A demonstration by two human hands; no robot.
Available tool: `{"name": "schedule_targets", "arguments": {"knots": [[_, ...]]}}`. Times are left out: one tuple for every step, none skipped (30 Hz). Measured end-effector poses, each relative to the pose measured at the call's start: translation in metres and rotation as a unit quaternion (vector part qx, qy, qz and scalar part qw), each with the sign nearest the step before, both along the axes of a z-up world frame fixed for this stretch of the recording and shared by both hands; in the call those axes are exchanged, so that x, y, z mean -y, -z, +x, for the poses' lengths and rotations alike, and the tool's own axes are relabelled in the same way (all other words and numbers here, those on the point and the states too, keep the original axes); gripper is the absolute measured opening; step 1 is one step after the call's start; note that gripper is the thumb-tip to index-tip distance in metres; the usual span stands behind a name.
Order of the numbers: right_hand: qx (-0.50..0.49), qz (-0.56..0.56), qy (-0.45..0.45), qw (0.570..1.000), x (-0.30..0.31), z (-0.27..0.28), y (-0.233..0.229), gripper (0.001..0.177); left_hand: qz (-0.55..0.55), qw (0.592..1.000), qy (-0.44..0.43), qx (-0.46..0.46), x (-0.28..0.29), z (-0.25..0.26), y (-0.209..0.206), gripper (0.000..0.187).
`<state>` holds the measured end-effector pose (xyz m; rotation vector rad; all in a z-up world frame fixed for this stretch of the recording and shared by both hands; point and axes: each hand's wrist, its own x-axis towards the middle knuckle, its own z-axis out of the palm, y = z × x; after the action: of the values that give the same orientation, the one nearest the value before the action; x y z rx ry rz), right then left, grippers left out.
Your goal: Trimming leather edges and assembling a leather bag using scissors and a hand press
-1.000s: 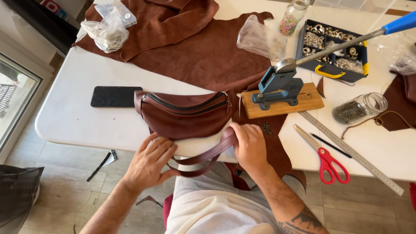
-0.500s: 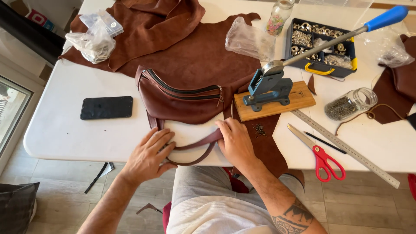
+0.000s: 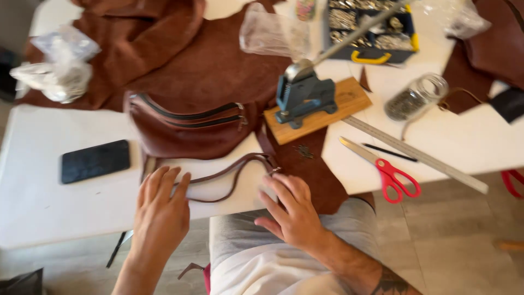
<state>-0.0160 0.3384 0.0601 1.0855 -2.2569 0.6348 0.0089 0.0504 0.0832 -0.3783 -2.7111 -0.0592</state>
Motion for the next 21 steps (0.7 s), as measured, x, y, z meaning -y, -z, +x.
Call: {"name": "schedule_targets", "arguments": {"knots": [[0.006,0.006,0.017,1.000,-0.015,0.005,0.002,0.049,0.006,1.000,0.017,0.006,-0.006,-0.001,-0.003,0.042],[0.014,-0.010,0.021,1.000,-0.030,0.011,0.004,0.040,0.025,0.999,0.040,-0.021,-0.012,-0.001,-0.005,0.032],[0.018,-0.028,0.017,0.999,-0.044,0.015,0.006,0.032,0.043,0.996,0.054,-0.051,-0.016,0.001,-0.009,0.023],[0.021,-0.023,0.025,0.999,-0.064,0.016,0.009,0.032,0.048,0.996,0.061,-0.048,-0.030,0.001,-0.001,0.023],[0.017,-0.029,0.081,0.996,-0.082,0.016,0.012,0.027,0.088,0.990,0.094,-0.061,-0.042,-0.001,0.006,0.015],[0.013,-0.034,0.137,0.990,-0.101,0.016,0.015,0.022,0.127,0.981,0.126,-0.073,-0.054,-0.003,0.013,0.012],[0.021,-0.030,0.143,0.989,-0.120,0.014,0.014,0.022,0.131,0.981,0.130,-0.064,-0.076,0.003,0.016,0.012],[0.005,-0.019,0.203,0.979,-0.139,0.013,0.014,0.022,0.168,0.967,0.185,-0.047,-0.098,0.009,0.019,0.011],[-0.011,-0.007,0.258,0.966,-0.156,0.010,0.016,0.023,0.203,0.950,0.235,-0.031,-0.118,0.017,0.022,0.014],[-0.002,-0.004,0.258,0.966,-0.168,0.014,0.014,0.023,0.206,0.950,0.234,-0.023,-0.129,0.030,0.047,0.014],[0.022,0.021,0.262,0.965,-0.177,0.009,0.012,0.023,0.256,0.949,0.175,0.057,-0.138,0.037,0.071,0.013],[0.045,0.047,0.264,0.962,-0.185,0.005,0.010,0.026,0.303,0.936,0.115,0.135,-0.147,0.044,0.095,0.014],[0.051,0.044,0.259,0.963,-0.189,0.004,0.011,0.026,0.301,0.937,0.108,0.139,-0.151,0.043,0.092,0.014],[0.063,0.064,0.256,0.962,-0.192,0.004,0.011,0.028,0.422,0.878,0.003,0.225,-0.154,0.040,0.090,0.019],[0.072,0.084,0.257,0.960,-0.196,0.003,0.011,0.030,0.528,0.788,-0.098,0.302,-0.158,0.035,0.089,0.025],[0.075,0.082,0.256,0.960,-0.199,0.004,0.012,0.030,0.526,0.788,-0.100,0.304,-0.161,0.034,0.089,0.025],[0.080,0.095,0.262,0.957,-0.201,0.002,0.011,0.033,0.554,0.763,-0.110,0.316,-0.164,0.034,0.088,0.022],[0.084,0.107,0.267,0.954,-0.203,0.000,0.010,0.035,0.581,0.736,-0.119,0.327,-0.167,0.035,0.087,0.024],[0.084,0.104,0.258,0.957,-0.204,0.000,0.008,0.035,0.581,0.737,-0.127,0.321,-0.170,0.033,0.086,0.024],[0.073,0.112,0.264,0.955,-0.205,-0.001,0.006,0.033,0.594,0.730,-0.125,0.315,-0.173,0.031,0.085,0.017],[0.060,0.119,0.275,0.952,-0.208,-0.001,0.003,0.030,0.605,0.724,-0.118,0.310,-0.176,0.026,0.084,0.023]]}}
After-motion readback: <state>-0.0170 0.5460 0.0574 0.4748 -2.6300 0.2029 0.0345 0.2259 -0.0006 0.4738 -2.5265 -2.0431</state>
